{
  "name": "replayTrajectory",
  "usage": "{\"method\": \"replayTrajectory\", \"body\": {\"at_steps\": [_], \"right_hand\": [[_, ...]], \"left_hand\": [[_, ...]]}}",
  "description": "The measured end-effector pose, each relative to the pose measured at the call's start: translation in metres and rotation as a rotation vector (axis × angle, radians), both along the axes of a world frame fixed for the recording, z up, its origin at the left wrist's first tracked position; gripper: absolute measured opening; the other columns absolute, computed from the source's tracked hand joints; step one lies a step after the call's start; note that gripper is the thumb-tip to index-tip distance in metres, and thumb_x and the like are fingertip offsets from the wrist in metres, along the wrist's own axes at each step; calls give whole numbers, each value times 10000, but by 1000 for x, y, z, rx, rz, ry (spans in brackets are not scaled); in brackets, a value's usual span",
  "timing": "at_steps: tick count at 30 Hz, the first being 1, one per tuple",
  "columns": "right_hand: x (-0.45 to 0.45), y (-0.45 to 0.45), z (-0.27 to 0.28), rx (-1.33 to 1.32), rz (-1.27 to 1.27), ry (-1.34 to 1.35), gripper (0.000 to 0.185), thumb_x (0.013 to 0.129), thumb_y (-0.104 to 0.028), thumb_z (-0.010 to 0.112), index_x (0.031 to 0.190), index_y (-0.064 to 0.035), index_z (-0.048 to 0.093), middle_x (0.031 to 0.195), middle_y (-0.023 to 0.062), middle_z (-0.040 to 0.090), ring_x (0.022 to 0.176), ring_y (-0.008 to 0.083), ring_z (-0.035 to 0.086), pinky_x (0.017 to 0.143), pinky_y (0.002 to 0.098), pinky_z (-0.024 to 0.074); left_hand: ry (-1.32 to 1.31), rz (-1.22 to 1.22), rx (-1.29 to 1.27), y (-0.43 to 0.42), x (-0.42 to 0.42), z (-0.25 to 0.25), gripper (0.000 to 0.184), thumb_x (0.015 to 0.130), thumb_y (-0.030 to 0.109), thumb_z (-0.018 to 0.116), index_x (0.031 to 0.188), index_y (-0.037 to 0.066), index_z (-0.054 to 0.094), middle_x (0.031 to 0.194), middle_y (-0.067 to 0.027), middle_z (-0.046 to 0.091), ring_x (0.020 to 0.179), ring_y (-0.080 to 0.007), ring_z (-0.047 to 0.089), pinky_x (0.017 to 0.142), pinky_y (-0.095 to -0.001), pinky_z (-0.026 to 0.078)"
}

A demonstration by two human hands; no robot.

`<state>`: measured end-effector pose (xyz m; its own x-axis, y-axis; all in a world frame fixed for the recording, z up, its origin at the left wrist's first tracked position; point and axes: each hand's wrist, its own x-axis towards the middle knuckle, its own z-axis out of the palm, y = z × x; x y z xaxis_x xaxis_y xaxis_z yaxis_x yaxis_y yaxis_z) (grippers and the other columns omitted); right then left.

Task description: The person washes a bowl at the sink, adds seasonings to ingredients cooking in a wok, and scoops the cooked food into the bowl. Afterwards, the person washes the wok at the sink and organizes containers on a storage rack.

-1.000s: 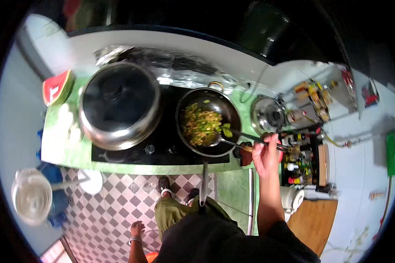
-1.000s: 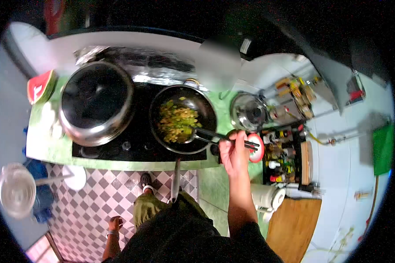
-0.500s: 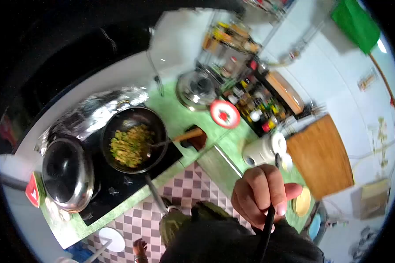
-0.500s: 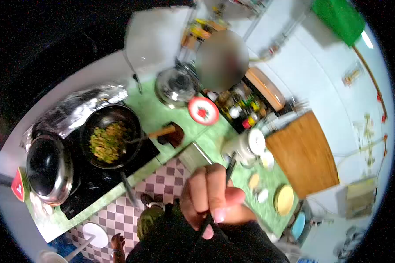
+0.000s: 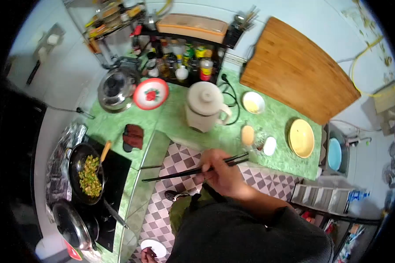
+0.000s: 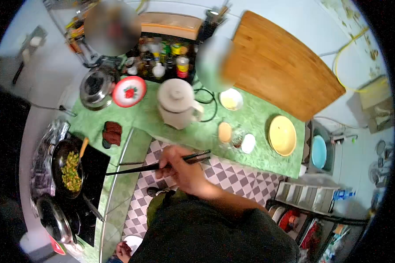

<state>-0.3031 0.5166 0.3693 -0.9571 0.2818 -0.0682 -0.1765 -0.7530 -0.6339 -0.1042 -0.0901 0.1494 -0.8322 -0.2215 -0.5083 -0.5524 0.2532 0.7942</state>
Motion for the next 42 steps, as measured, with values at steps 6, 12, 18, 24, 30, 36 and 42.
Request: {"method": "replayTrajectory", "body": {"at_steps": [6,12,18,24,30,36,42], "right_hand": [[11,11,-8,728,-229,254,160,954,-120,584,823,-33,616,829,89,647,757,226,622,712,350,496],[8,0,-9,1051,-405,424,161,840,-189,694,934,-107,593,893,92,609,830,302,626,688,412,491],[14,-3,-31,1180,-551,241,232,847,-310,689,946,-126,589,925,74,632,840,302,630,690,409,488],[38,8,-8,1164,-293,-59,306,841,-270,725,1039,-84,584,946,129,631,833,351,619,717,426,496],[118,46,17,1078,-464,-559,272,853,-4,681,1110,-63,616,1167,81,663,952,156,633,835,312,517],[217,55,215,1486,-1280,-221,268,851,-119,663,1064,-5,545,1020,116,564,834,190,528,808,297,488],[209,32,324,1993,-534,310,324,850,-114,641,1129,-1,520,1055,126,553,864,243,533,863,344,493]], "left_hand": [[232,-493,162,312,-174,196,360,983,258,510,1131,-55,606,890,-79,597,796,-138,548,723,-281,433],[140,-734,779,453,-220,218,741,986,504,455,1427,-81,347,1421,-180,434,1327,-274,420,1133,-396,285],[-92,-657,1088,500,-225,221,596,1026,405,414,1520,111,255,1516,-188,351,1360,-313,404,1151,-450,307],[-394,-614,1320,492,-252,210,473,1070,385,328,1419,84,434,1511,-129,408,1394,-268,383,1153,-455,315],[-403,-309,1342,462,-290,188,257,1050,322,452,1107,117,596,1171,-63,640,1080,-200,593,1028,-394,440],[-391,-390,1289,422,-318,146,252,1042,307,476,1139,102,586,1095,-59,642,1015,-190,601,1000,-390,451],[-359,-379,1164,413,-313,140,266,1036,342,485,1153,118,571,1073,-48,628,975,-180,590,953,-385,458]]}}
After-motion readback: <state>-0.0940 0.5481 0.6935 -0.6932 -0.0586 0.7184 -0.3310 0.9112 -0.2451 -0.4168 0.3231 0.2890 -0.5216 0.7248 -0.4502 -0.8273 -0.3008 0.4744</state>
